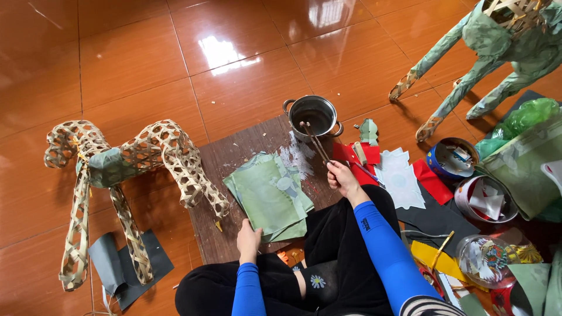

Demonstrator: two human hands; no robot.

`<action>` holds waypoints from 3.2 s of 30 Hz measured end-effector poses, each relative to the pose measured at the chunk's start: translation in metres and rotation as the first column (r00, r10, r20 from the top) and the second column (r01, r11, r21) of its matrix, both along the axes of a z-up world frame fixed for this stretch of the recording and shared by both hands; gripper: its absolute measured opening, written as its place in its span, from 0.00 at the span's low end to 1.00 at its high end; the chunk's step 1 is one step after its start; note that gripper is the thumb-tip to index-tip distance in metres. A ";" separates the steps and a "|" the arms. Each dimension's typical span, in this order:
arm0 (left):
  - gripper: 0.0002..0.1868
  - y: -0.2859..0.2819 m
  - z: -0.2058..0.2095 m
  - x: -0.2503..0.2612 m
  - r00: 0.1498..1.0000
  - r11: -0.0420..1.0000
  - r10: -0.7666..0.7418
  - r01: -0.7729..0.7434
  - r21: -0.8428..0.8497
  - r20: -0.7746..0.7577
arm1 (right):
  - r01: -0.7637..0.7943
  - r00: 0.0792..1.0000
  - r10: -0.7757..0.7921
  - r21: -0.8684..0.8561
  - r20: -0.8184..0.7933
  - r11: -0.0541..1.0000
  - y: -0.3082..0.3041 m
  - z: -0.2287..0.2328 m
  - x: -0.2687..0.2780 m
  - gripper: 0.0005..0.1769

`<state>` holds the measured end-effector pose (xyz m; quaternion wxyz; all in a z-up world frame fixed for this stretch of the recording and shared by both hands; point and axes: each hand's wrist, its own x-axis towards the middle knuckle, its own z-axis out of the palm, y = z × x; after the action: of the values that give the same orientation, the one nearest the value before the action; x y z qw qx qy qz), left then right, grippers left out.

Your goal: Applying paper and glue to a woven giraffe frame to create a paper-mache sculpture

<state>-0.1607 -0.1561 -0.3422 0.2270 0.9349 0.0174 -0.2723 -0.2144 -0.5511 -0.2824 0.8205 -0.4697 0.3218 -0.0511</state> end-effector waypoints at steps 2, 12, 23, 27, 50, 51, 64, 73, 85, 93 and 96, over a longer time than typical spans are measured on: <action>0.32 0.001 0.006 0.000 0.999 0.989 0.043 -0.043 -0.144 0.000 | -0.030 1.000 0.030 -0.030 0.006 0.999 0.003 0.004 0.000 0.17; 0.37 0.000 -0.024 0.010 0.969 0.813 0.195 -0.247 -0.527 -0.155 | -0.049 0.998 0.048 0.026 0.043 0.998 0.007 0.019 -0.001 0.13; 0.39 -0.005 -0.019 0.009 0.961 0.778 0.179 -0.269 -0.568 -0.211 | -0.013 1.000 0.013 0.006 0.016 1.000 0.009 0.019 0.000 0.16; 0.39 -0.004 -0.020 0.009 0.959 0.772 0.177 -0.274 -0.574 -0.220 | -0.009 1.000 0.009 -0.004 0.007 1.000 0.007 0.013 0.001 0.16; 0.34 -0.005 -0.017 0.006 0.977 0.823 0.119 -0.196 -0.533 -0.175 | 0.010 0.998 -0.014 -0.072 -0.055 0.997 0.009 0.004 0.005 0.16; 0.34 -0.005 -0.017 0.006 0.977 0.823 0.119 -0.196 -0.533 -0.176 | 0.009 0.998 -0.013 -0.072 -0.055 0.997 0.009 0.004 0.005 0.16; 0.29 -0.006 -0.023 0.007 0.983 0.898 0.112 -0.162 -0.410 -0.142 | 0.001 0.999 -0.003 -0.067 -0.035 0.998 0.003 -0.008 0.008 0.16; 0.20 -0.004 -0.054 0.012 0.960 0.837 0.272 -0.271 -0.475 -0.067 | -0.101 0.990 0.108 -0.089 0.087 0.991 0.032 0.025 -0.026 0.19; 0.18 -0.009 -0.051 0.003 0.918 0.748 0.370 -0.385 -0.541 -0.141 | -0.319 0.798 0.157 -0.629 -0.582 -0.709 0.119 -0.009 -0.070 0.39; 0.16 -0.013 -0.096 0.010 0.868 0.688 0.442 -0.491 -0.535 -0.228 | -0.217 0.889 0.208 -0.776 -0.408 -0.593 0.193 -0.082 0.034 0.39; 0.22 -0.007 -0.106 0.008 0.694 0.348 0.494 -0.710 -0.612 -0.524 | -0.151 0.877 0.285 -0.786 -0.386 -0.599 0.225 -0.055 -0.001 0.38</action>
<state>-0.1526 -0.1631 -0.4485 0.6888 0.6198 0.2710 -0.2607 -0.2159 -0.3264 -0.3369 -0.0131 -0.9919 -0.0475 -0.1173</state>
